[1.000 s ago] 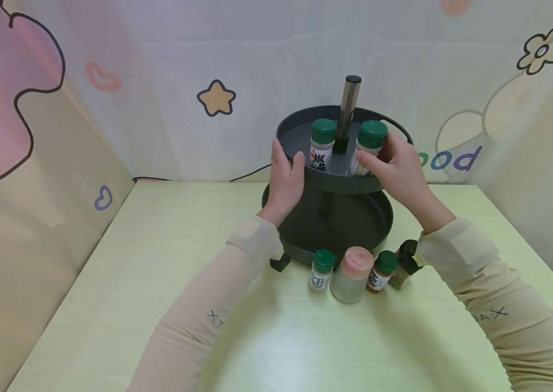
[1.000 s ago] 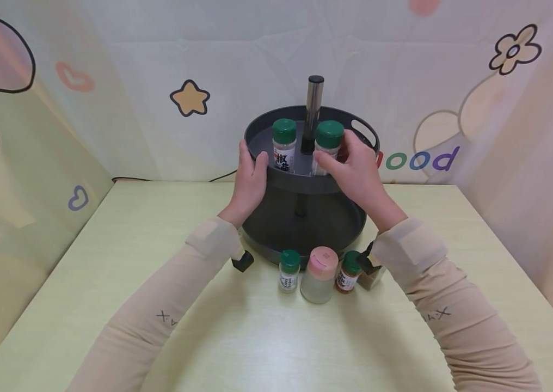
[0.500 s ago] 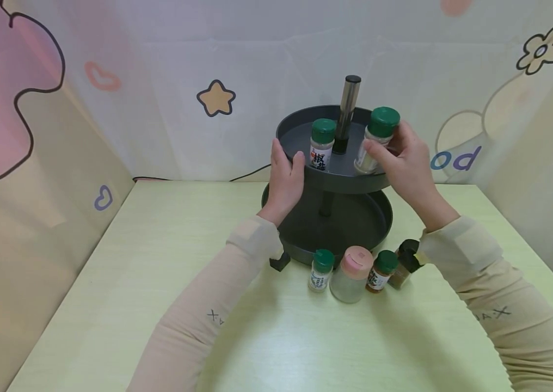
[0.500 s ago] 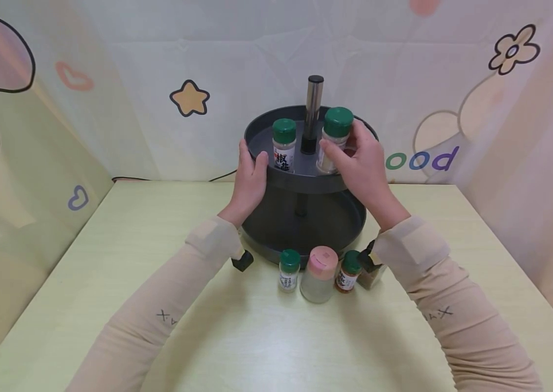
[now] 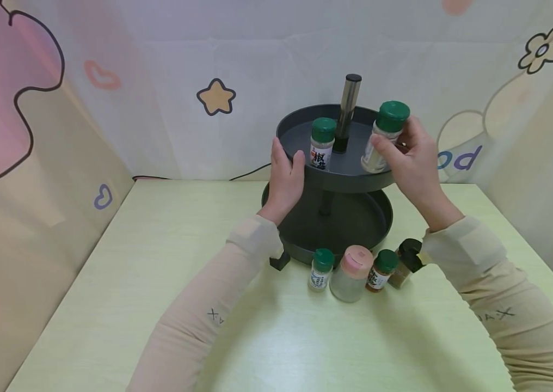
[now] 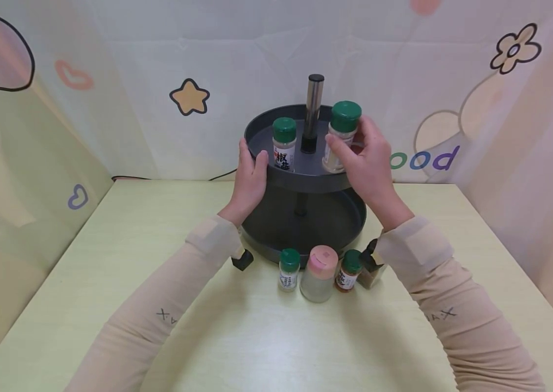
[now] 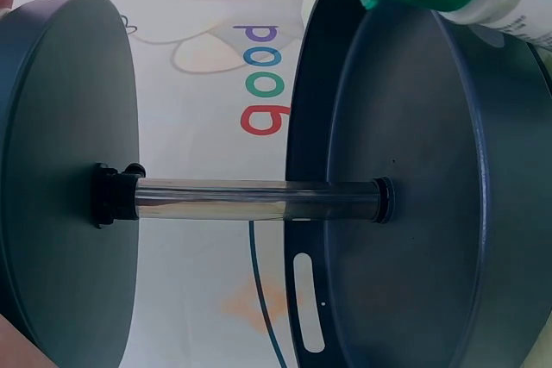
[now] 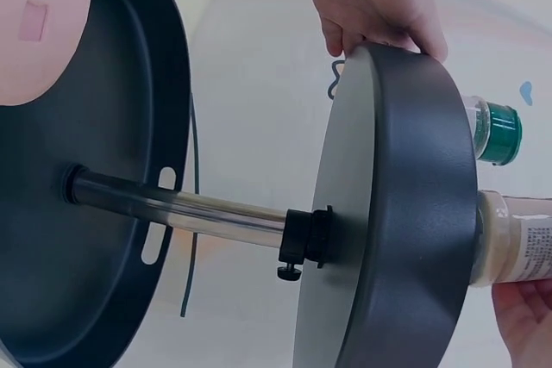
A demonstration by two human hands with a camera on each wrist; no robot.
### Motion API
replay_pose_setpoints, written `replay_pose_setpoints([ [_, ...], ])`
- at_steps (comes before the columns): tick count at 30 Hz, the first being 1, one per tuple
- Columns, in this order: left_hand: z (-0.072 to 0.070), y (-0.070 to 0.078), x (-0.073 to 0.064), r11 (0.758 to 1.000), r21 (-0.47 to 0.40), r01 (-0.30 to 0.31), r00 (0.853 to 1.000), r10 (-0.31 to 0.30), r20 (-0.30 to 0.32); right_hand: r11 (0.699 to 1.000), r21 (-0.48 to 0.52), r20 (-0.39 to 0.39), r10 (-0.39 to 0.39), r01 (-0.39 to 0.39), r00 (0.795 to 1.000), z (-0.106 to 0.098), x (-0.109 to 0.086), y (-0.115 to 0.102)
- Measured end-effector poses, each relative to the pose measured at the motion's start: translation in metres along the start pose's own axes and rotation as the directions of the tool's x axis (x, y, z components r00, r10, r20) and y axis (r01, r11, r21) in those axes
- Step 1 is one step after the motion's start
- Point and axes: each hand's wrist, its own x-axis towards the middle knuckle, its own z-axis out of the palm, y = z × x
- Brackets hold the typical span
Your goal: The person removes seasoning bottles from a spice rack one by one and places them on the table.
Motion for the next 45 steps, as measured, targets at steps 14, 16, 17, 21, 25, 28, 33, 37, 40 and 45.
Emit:
replay_pose_setpoints([
  [14, 0.000, 0.000, -0.001, 1.000, -0.009, 0.005, 1.000, -0.005, -0.001, 0.998, 0.068, -0.072, 0.001, 0.004, 0.997, -0.008, -0.006, 0.003],
  [16, 0.001, 0.000, 0.000, 1.000, -0.006, 0.005, 1.000, -0.005, -0.001, 0.997, 0.077, -0.082, -0.005, 0.011, 0.997, -0.009, -0.007, 0.003],
  [17, 0.001, -0.001, 0.000, 1.000, -0.004, 0.004, 1.000, -0.004, -0.001, 0.997, 0.078, -0.088, -0.010, 0.017, 0.996, -0.010, -0.007, 0.003],
  [21, 0.001, -0.001, 0.001, 1.000, -0.004, 0.003, 1.000, -0.003, 0.003, 0.994, 0.102, -0.106, -0.033, 0.044, 0.994, -0.012, -0.009, 0.005],
  [25, 0.000, -0.001, 0.000, 1.000, -0.004, 0.007, 1.000, -0.007, 0.006, 0.991, 0.112, -0.121, -0.060, 0.074, 0.991, -0.016, -0.012, 0.008],
  [28, 0.000, 0.000, 0.000, 1.000, 0.003, 0.008, 1.000, -0.008, 0.007, 0.991, 0.103, -0.131, -0.067, 0.080, 0.989, -0.020, -0.014, 0.010],
  [33, 0.000, 0.001, 0.000, 1.000, 0.007, 0.009, 1.000, -0.009, 0.005, 0.994, 0.086, -0.148, -0.048, 0.061, 0.988, -0.025, -0.018, 0.012],
  [37, 0.000, 0.002, -0.001, 1.000, 0.009, 0.011, 1.000, -0.011, 0.005, 0.995, 0.090, -0.140, -0.040, 0.053, 0.989, -0.030, -0.021, 0.012],
  [40, 0.000, 0.002, -0.001, 1.000, 0.012, 0.012, 1.000, -0.012, 0.005, 0.994, 0.092, -0.127, -0.040, 0.052, 0.991, -0.034, -0.024, 0.013],
  [45, -0.001, 0.001, 0.000, 1.000, 0.023, -0.001, 1.000, 0.001, 0.008, 0.997, 0.064, -0.108, -0.029, 0.036, 0.994, -0.040, -0.028, 0.015],
])
